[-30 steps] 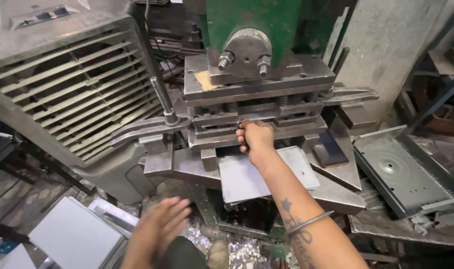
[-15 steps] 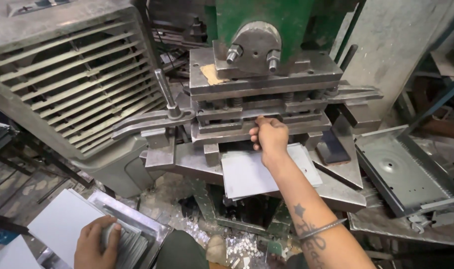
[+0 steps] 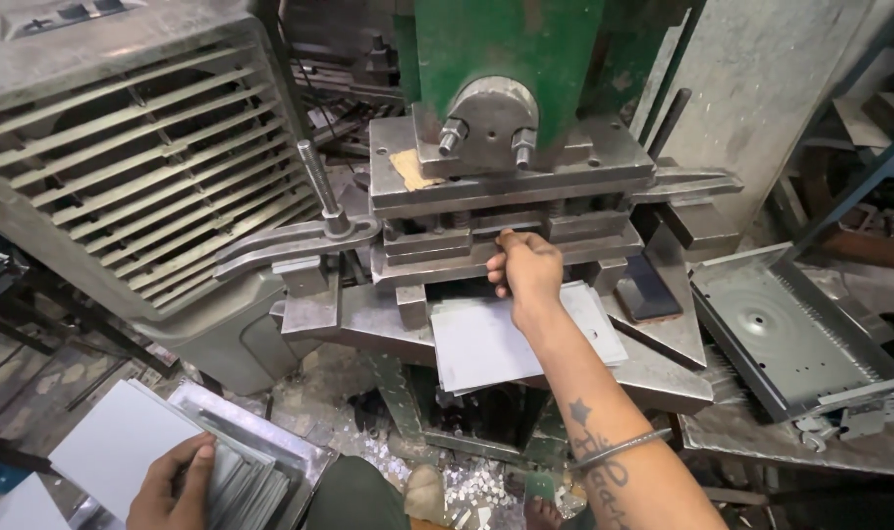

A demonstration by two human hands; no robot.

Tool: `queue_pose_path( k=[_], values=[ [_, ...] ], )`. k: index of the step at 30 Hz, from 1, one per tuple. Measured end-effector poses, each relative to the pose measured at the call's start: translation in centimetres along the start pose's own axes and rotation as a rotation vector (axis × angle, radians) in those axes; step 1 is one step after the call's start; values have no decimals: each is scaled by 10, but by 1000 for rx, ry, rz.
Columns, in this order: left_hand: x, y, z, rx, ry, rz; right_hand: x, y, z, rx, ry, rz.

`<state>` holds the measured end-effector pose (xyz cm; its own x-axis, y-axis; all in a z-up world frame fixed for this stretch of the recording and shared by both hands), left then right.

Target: Operates an industrial press machine to stamp or shape metal sheets repetitively.

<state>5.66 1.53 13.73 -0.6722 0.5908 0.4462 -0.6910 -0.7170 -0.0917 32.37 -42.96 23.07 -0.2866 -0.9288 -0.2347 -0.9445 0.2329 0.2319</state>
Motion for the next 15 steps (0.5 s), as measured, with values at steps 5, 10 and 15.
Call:
queue_pose_path(
  k=[5,10,15],
  values=[
    [1,-3,-7,-24,-32,6,-3,-14,8,-76,-85,-13],
    [-1,-6,-11,24,27,-50,-7,-18,3,-238,-224,25],
    [2,-3,-7,-50,-27,12,29,59,27,-45,-176,-80]
  ],
)
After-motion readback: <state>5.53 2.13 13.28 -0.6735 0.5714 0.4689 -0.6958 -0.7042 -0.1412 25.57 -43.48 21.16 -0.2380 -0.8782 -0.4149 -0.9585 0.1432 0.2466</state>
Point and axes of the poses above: each hand's wrist, its own y-axis away from the middle knuckle, its own x-axis out of the back of the hand, z = x × y, the point moved 10 cm from there along -y, towards the middle knuckle
